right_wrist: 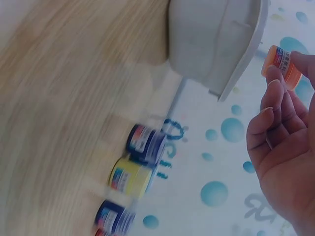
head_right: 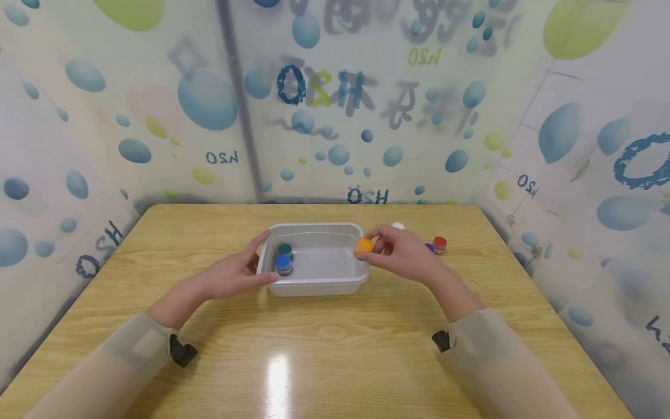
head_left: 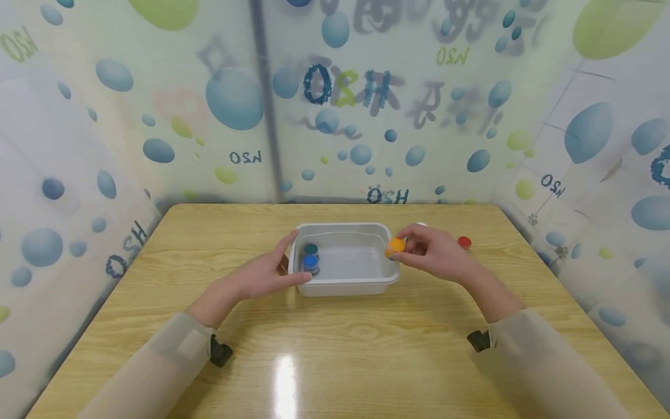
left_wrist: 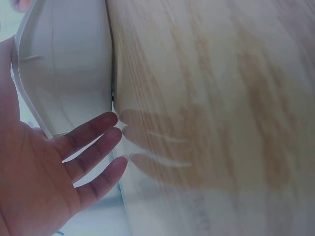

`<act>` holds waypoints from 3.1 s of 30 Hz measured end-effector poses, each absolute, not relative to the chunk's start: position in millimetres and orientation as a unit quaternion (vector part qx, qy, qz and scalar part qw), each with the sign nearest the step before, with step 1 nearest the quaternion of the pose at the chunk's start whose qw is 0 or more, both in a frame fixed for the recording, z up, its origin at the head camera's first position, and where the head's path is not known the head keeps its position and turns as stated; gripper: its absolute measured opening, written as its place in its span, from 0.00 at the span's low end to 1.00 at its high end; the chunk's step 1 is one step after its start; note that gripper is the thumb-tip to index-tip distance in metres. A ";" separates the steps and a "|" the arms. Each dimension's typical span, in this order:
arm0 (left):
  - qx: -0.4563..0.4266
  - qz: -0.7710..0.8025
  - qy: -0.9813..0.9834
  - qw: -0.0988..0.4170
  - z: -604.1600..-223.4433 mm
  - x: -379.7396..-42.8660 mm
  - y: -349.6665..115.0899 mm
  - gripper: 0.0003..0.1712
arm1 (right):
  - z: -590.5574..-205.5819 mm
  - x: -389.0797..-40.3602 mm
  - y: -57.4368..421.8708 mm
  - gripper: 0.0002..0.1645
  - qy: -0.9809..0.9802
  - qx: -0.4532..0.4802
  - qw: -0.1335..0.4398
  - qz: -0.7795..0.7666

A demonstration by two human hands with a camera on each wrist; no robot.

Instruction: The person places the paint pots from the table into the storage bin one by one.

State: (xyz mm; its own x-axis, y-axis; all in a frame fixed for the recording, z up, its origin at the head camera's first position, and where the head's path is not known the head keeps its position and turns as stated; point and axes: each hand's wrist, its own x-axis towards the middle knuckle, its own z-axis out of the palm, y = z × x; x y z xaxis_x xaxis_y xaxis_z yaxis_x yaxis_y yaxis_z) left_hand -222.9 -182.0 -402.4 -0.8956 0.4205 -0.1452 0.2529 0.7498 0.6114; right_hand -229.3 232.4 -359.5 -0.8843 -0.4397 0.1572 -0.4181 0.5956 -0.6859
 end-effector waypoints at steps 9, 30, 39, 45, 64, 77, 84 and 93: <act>0.182 0.303 0.925 0.140 -403.7 -223.8 -182.0 0.69 | -357.9 -234.9 194.8 0.21 0.884 -0.269 0.035 -0.381; 0.183 0.312 0.922 0.141 -404.3 -225.1 -181.5 0.68 | -375.0 -252.1 125.2 0.17 0.870 -0.311 0.087 -0.373; 0.212 0.323 0.913 0.131 -409.5 -226.8 -183.8 0.68 | -382.9 -253.8 99.8 0.19 0.878 -0.292 0.105 -0.364; 0.188 0.325 0.916 0.142 -406.7 -223.6 -180.3 0.68 | -384.7 -255.7 90.7 0.18 0.870 -0.296 0.117 -0.377; 0.192 0.315 0.920 0.130 -404.7 -221.8 -182.2 0.67 | -395.9 -262.8 85.0 0.15 0.856 -0.329 0.199 -0.345; 0.195 0.308 0.922 0.128 -402.5 -221.1 -180.6 0.67 | -401.3 -265.0 85.8 0.18 0.864 -0.336 0.214 -0.308; 0.201 0.313 0.920 0.125 -404.1 -221.1 -180.6 0.68 | -402.2 -265.7 86.0 0.19 0.863 -0.343 0.217 -0.302; 0.202 0.316 0.919 0.125 -406.6 -222.4 -181.2 0.68 | -400.8 -265.2 85.7 0.19 0.861 -0.337 0.221 -0.309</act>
State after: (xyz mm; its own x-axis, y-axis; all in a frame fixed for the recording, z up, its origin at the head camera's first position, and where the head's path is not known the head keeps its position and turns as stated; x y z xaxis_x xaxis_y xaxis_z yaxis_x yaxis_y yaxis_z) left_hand -222.4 -181.2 -406.6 -0.8871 0.4500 -0.1026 0.2920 0.7193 0.6303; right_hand -265.2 85.7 -400.8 -0.6751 -0.7171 -0.1730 -0.4434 0.5819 -0.6818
